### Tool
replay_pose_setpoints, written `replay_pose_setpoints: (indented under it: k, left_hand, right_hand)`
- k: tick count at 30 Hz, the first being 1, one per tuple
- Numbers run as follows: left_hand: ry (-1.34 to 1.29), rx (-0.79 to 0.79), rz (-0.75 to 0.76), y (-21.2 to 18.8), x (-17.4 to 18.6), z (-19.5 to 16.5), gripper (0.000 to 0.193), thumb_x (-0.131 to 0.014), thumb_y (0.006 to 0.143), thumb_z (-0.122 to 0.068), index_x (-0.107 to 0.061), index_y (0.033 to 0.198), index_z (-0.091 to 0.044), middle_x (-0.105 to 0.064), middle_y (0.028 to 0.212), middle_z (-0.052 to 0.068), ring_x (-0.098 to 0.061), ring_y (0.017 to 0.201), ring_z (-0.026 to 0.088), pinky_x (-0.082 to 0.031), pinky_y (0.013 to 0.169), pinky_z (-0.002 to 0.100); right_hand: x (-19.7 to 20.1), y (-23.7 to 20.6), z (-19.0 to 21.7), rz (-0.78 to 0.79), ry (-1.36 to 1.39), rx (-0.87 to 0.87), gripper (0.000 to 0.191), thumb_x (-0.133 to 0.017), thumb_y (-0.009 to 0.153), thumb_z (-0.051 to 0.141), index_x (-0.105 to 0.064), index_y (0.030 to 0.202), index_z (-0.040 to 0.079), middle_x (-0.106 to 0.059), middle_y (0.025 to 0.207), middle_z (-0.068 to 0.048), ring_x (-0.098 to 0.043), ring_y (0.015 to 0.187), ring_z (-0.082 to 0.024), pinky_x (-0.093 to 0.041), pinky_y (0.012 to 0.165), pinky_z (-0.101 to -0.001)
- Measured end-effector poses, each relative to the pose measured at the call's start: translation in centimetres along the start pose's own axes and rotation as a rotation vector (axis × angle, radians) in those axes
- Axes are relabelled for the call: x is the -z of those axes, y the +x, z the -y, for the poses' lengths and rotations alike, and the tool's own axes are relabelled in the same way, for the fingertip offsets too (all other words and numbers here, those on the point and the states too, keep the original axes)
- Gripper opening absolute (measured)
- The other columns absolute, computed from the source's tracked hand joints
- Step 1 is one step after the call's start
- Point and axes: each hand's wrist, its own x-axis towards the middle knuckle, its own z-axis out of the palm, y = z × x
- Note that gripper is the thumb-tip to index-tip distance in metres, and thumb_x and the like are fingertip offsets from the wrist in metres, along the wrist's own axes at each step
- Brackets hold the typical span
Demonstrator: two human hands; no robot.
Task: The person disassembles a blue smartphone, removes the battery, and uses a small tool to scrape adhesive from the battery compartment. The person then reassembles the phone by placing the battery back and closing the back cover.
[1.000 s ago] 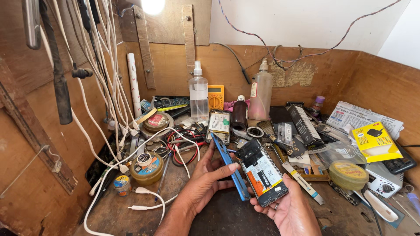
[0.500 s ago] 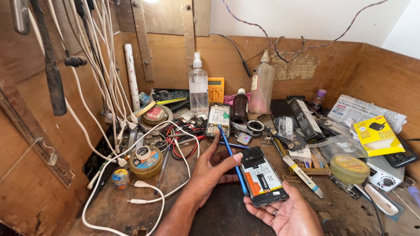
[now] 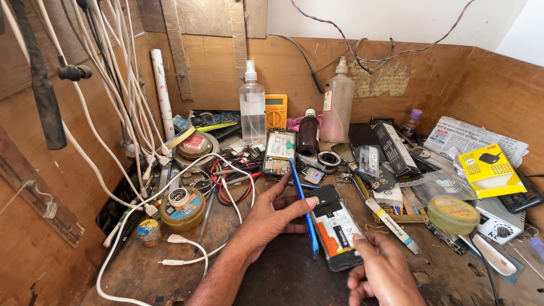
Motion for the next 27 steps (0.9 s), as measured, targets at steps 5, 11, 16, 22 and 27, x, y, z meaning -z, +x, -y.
replay_pose_setpoints:
  k: [5, 11, 16, 22, 27]
  left_hand:
    - [-0.003, -0.005, 0.010, 0.1, 0.1, 0.2, 0.113, -0.082, 0.075, -0.032, -0.014, 0.161, -0.005, -0.072, 0.122, 0.016, -0.072, 0.105, 0.020, -0.064, 0.079, 0.033]
    - [-0.015, -0.004, -0.004, 0.2, 0.1, 0.3, 0.113, -0.083, 0.075, -0.032, -0.015, 0.160, -0.004, -0.072, 0.121, 0.015, -0.073, 0.105, 0.020, -0.064, 0.080, 0.034]
    - [-0.011, -0.015, -0.006, 0.0, -0.1, 0.3, 0.109, -0.084, 0.073, -0.032, -0.024, 0.159, -0.004, -0.072, 0.119, 0.016, -0.073, 0.104, 0.020, -0.064, 0.079, 0.034]
    - [-0.050, -0.018, -0.018, -0.1, -0.1, 0.5, 0.106, -0.085, 0.073, -0.031, -0.028, 0.157, -0.002, -0.072, 0.119, 0.014, -0.072, 0.104, 0.019, -0.065, 0.079, 0.034]
    - [-0.064, -0.022, 0.010, 0.0, 0.3, 0.9, 0.104, -0.084, 0.073, -0.033, -0.033, 0.158, -0.003, -0.073, 0.117, 0.014, -0.072, 0.103, 0.018, -0.063, 0.079, 0.032]
  right_hand:
    - [-0.3, -1.3, 1.1, -0.052, -0.392, 0.155, 0.045, -0.066, 0.099, 0.033, -0.062, 0.126, -0.003, -0.063, 0.067, -0.020, -0.052, 0.036, -0.027, -0.043, 0.035, -0.0422]
    - [-0.2, -2.1, 2.9, -0.129, -0.686, 0.265, 0.033, -0.065, 0.099, 0.032, -0.070, 0.114, 0.003, -0.067, 0.071, -0.011, -0.057, 0.035, -0.025, -0.047, 0.039, -0.0413]
    - [-0.8, -0.7, 4.4, -0.043, -0.642, 0.568, 0.026, -0.060, 0.097, 0.026, -0.072, 0.110, 0.006, -0.068, 0.061, -0.010, -0.060, 0.035, -0.020, -0.048, 0.038, -0.0377]
    - [-2.8, 3.5, 6.9, 0.238, -0.655, 0.641, 0.024, -0.057, 0.099, 0.020, -0.072, 0.100, 0.001, -0.061, 0.059, -0.009, -0.058, 0.039, -0.017, -0.049, 0.039, -0.0359]
    - [-4.2, 5.8, 7.1, 0.306, -0.799, 0.744, 0.021, -0.057, 0.096, 0.015, -0.071, 0.104, 0.003, -0.065, 0.063, -0.005, -0.057, 0.041, -0.016, -0.048, 0.039, -0.0365]
